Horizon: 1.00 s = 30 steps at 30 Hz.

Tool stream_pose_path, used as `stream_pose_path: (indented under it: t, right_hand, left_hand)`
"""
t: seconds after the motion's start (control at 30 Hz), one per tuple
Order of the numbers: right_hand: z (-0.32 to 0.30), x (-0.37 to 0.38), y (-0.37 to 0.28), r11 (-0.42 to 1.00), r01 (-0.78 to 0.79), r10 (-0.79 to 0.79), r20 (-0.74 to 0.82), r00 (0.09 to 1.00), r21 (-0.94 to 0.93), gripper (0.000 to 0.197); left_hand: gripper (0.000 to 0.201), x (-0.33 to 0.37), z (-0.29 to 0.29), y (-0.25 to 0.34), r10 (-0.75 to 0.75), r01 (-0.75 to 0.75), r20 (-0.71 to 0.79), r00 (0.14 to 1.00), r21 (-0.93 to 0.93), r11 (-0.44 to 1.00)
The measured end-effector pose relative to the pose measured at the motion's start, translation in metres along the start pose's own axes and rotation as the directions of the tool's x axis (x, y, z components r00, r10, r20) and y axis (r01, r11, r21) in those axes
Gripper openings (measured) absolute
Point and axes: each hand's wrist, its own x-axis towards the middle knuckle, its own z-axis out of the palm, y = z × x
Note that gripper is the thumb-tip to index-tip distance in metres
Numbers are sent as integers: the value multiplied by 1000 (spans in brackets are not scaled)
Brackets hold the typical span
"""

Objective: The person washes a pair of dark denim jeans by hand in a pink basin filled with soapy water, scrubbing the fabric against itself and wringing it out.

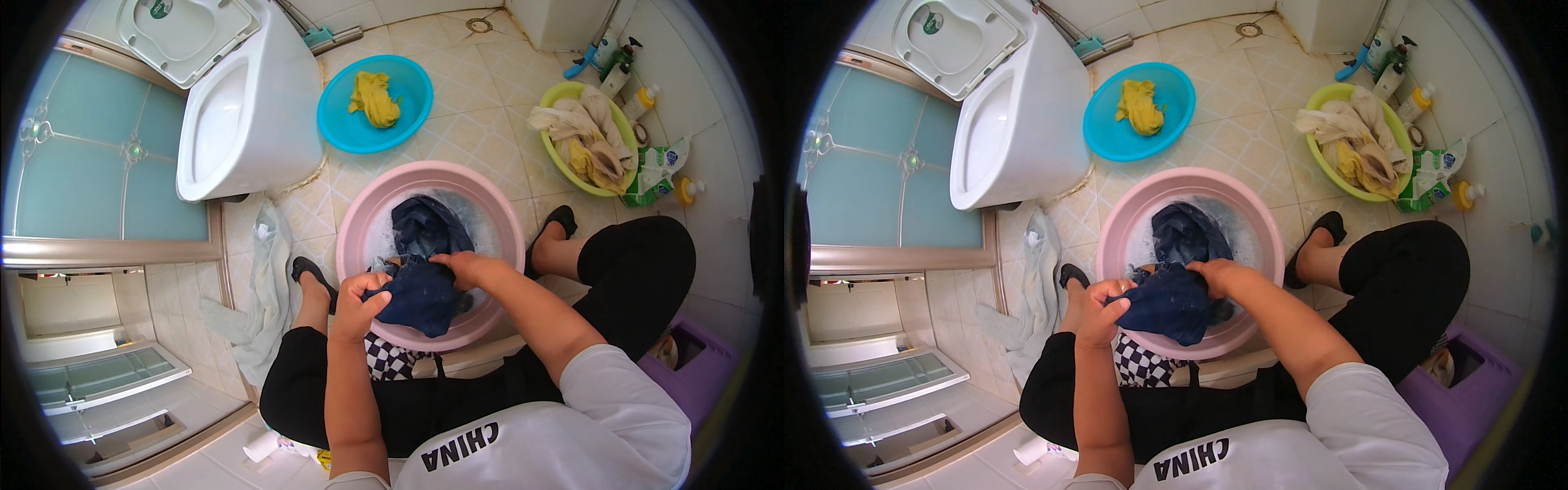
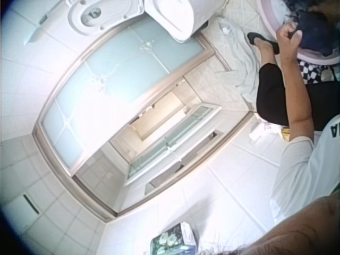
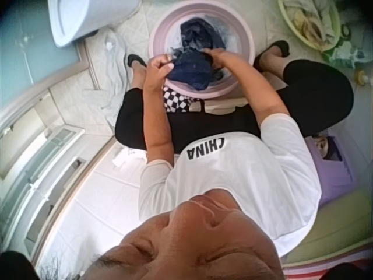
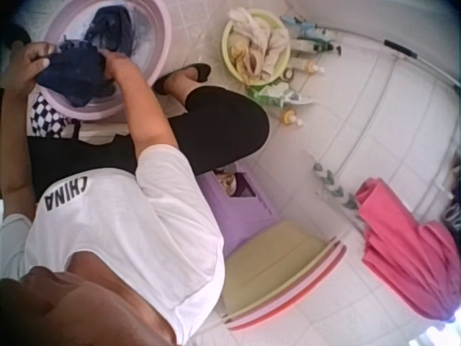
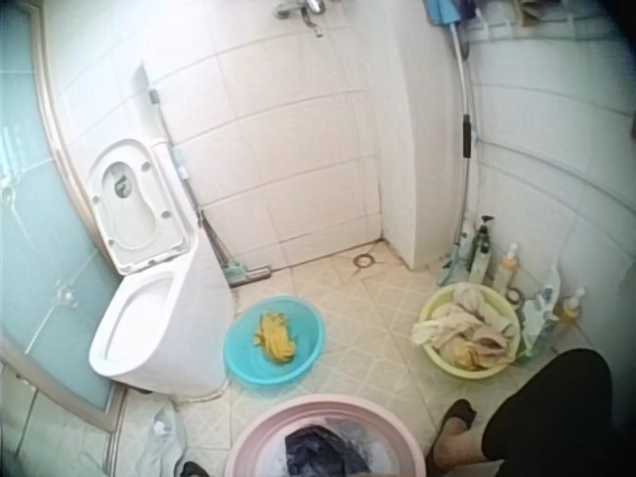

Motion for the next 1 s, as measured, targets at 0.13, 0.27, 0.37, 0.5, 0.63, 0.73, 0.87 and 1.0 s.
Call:
stream_pose_path:
  t: [0.13, 0.27, 0.37, 0.5, 0.63, 0.73, 0.87, 1.0]
  right_hand:
    - [3, 4, 7, 999, 31, -34, 253, 967, 16, 67]
    - [-1, 1, -2, 964, -220, 123, 486, 865, 148, 74]
    - [-5, -15, -13, 958, -125, 0, 438, 899, 257, 78]
    - [-1, -17, -23, 974, -130, 4, 559, 829, 185, 76]
    - [-7, -7, -13, 990, -42, -29, 480, 877, 137, 70]
    - [-28, -14, -1, 980, 196, -195, -6, 981, 34, 50]
    - [-73, -25, 9, 953, 204, -155, -220, 963, 224, 38]
    - [-100, -37, 4, 679, 533, -268, -505, 820, 505, 28]
  left_hand:
    - [29, 1, 13, 16, 77, -76, -32, 996, 42, 996]
    - [28, -3, 1, 21, 98, -107, -92, 991, -101, 989]
    - [27, -5, -7, 20, 167, -187, -119, 979, -180, 966]
    - [24, -3, -10, 17, 189, -208, -103, 977, -232, 950]
    - [23, -2, -12, 12, 176, -220, -173, 969, -280, 934]
    - [20, -4, -18, 9, 165, -240, -247, 955, -315, 918]
    - [19, -6, -32, 5, 78, -196, -274, 958, -436, 878]
    - [19, -5, -36, 7, 19, -157, -323, 946, -404, 901]
